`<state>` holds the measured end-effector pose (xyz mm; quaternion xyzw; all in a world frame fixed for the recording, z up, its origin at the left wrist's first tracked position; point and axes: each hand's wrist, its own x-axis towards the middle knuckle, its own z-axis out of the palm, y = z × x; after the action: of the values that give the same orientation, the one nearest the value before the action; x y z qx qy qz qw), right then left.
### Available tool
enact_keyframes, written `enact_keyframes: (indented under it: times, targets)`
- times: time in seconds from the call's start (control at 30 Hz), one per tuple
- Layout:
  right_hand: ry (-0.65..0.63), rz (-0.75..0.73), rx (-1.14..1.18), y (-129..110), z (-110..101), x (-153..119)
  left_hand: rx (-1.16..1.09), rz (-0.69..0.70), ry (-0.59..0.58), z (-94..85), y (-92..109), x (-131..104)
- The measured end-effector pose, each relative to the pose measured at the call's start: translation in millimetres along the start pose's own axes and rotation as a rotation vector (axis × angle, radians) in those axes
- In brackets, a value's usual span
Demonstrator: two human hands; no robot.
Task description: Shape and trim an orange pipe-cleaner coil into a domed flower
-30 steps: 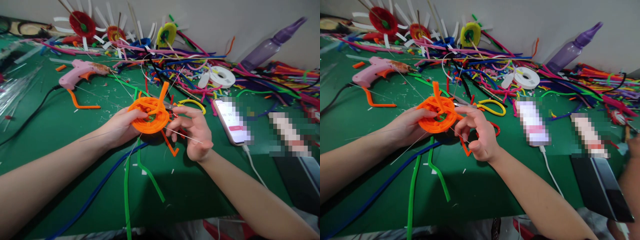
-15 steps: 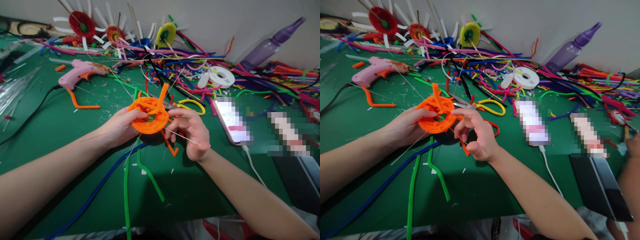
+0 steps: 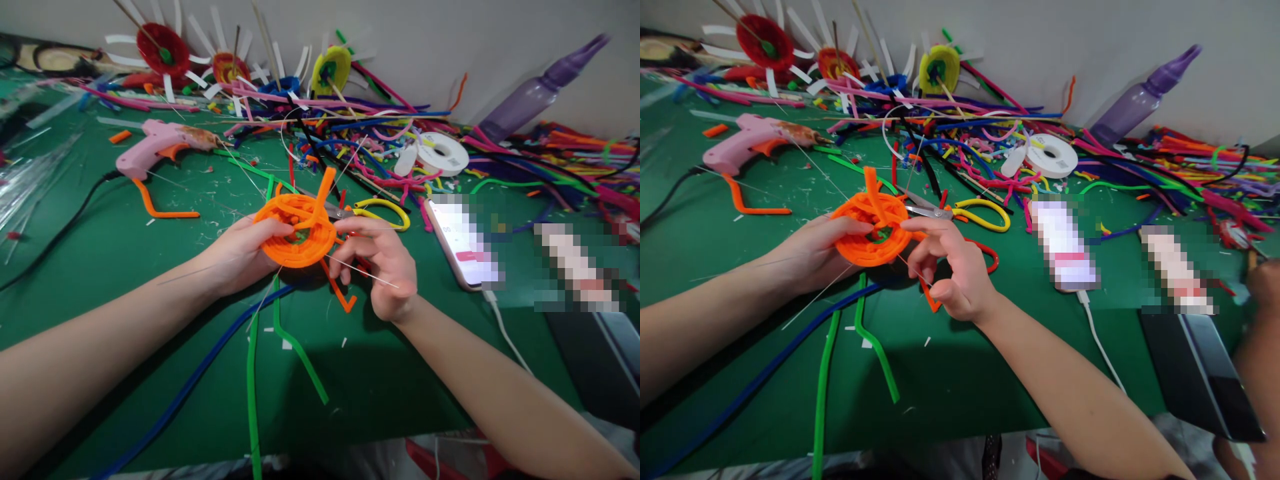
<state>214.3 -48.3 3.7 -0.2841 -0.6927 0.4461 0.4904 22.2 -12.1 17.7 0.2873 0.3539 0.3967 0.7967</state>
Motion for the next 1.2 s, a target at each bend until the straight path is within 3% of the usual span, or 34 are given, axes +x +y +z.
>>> enact_keyframes:
  times: [0.73,1.07,1.2]
  targets:
    - [0.070,-0.102,-0.043,8.4,3.0,0.9,0.055,-0.007,0.016,1.8,0.9,-2.3]
    - [0.044,-0.098,-0.108,-0.9,2.6,2.1,0.037,0.003,-0.021,3.0,1.7,-2.4]
    - [0.087,-0.132,-0.212,-5.3,4.7,2.2,0.064,-0.012,0.031,3.4,1.9,-3.2]
